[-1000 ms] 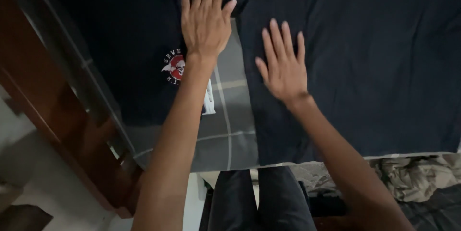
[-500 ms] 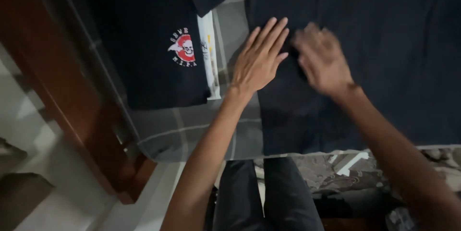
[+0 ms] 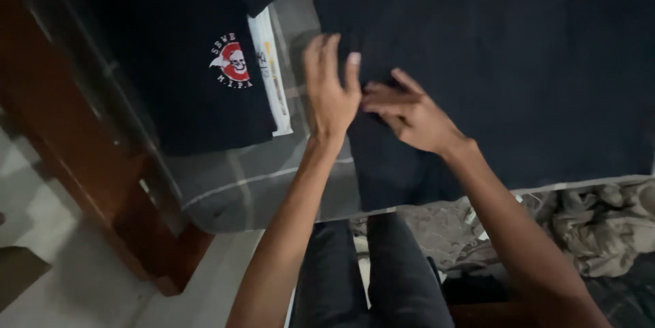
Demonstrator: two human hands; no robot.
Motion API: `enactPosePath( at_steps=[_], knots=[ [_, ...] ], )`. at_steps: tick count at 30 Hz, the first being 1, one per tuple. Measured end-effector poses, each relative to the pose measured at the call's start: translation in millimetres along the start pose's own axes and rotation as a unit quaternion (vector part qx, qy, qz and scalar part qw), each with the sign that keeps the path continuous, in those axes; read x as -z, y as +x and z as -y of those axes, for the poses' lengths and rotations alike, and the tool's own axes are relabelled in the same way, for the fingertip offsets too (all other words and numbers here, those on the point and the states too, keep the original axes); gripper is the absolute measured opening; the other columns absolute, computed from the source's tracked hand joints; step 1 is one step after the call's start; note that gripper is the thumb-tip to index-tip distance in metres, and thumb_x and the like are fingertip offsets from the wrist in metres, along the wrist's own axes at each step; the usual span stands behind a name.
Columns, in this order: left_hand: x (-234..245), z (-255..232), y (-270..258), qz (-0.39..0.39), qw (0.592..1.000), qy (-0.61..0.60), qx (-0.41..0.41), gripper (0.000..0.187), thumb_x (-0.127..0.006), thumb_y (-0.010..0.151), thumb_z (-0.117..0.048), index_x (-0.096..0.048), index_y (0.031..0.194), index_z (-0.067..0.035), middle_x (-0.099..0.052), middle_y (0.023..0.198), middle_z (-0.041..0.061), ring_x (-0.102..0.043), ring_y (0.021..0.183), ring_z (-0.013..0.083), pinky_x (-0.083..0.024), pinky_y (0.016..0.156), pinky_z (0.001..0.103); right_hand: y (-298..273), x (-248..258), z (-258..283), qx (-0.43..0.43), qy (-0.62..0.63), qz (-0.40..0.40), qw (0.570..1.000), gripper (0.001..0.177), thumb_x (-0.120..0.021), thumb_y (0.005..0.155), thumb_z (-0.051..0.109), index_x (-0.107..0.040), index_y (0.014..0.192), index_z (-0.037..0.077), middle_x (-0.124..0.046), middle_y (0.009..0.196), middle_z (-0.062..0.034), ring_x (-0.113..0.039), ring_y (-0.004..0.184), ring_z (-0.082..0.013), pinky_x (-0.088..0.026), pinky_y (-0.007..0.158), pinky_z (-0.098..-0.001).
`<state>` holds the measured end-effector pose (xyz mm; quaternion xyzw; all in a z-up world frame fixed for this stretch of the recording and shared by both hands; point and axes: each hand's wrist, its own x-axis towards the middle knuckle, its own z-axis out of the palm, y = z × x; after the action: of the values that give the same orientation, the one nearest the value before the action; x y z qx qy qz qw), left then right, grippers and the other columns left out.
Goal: The person folds a black t-shirt on a bed by smoothing the fabric, folding the sleeves and sides inward, and then placing it onto a stack of shirts.
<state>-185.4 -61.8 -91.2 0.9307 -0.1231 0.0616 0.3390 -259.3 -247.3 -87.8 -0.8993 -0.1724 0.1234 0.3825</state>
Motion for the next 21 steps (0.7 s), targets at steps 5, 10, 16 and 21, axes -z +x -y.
enactPosePath(
  at_steps=[5, 10, 16, 21],
  knots=[
    [11.6, -7.3, -16.8, 0.018, 0.945, -0.152, 0.288, 0.057, -0.082, 0.089, -0.035, -0.058, 0.130, -0.003, -0.075, 0.078, 0.009, -0.070, 0.065, 0.0125, -0.055, 0.058, 0.026, -25.7, 40.1, -21.2, -0.043, -0.039, -0.090, 0.994, 0.049, -0.055, 0.110, 0.024, -0.046, 0.155, 0.008, -0.049, 0.160, -0.0128, -0.035, 0.156, -0.0311, -0.017, 0.129, -0.0569],
    [-4.9, 34.8, -57.7, 0.127, 0.938, -0.187, 0.263, 0.048, -0.082, 0.097, -0.036, -0.061, 0.082, 0.004, -0.057, 0.057, 0.005, -0.054, 0.049, 0.0113, -0.042, 0.048, 0.032, -59.1, 72.5, -64.3, -0.174, -0.262, -0.057, 0.948, 0.065, -0.048, 0.110, 0.045, -0.041, 0.162, 0.007, -0.034, 0.170, -0.0146, -0.028, 0.157, -0.0348, -0.009, 0.123, -0.0669],
    [7.7, 25.8, -62.0, 0.066, 0.931, -0.267, 0.242, 0.031, -0.075, 0.097, -0.033, -0.071, 0.086, -0.004, -0.066, 0.063, -0.005, -0.060, 0.055, 0.0041, -0.047, 0.049, 0.023, -85.3, 65.3, -103.5, -0.294, -0.215, -0.222, 0.905, 0.062, -0.038, 0.124, 0.041, -0.029, 0.169, 0.000, -0.027, 0.176, -0.0195, -0.015, 0.162, -0.0406, -0.003, 0.124, -0.0714],
    [22.3, 16.6, -83.7, 0.290, 0.881, -0.242, 0.285, 0.040, -0.086, 0.085, -0.032, -0.064, 0.073, 0.000, -0.060, 0.057, 0.000, -0.061, 0.049, 0.0100, -0.047, 0.044, 0.025, -72.7, 32.5, -57.6, -0.169, -0.202, -0.114, 0.958, 0.070, -0.043, 0.114, 0.048, -0.035, 0.165, 0.002, -0.027, 0.173, -0.0199, -0.016, 0.161, -0.0380, -0.003, 0.126, -0.0684]
  ],
)
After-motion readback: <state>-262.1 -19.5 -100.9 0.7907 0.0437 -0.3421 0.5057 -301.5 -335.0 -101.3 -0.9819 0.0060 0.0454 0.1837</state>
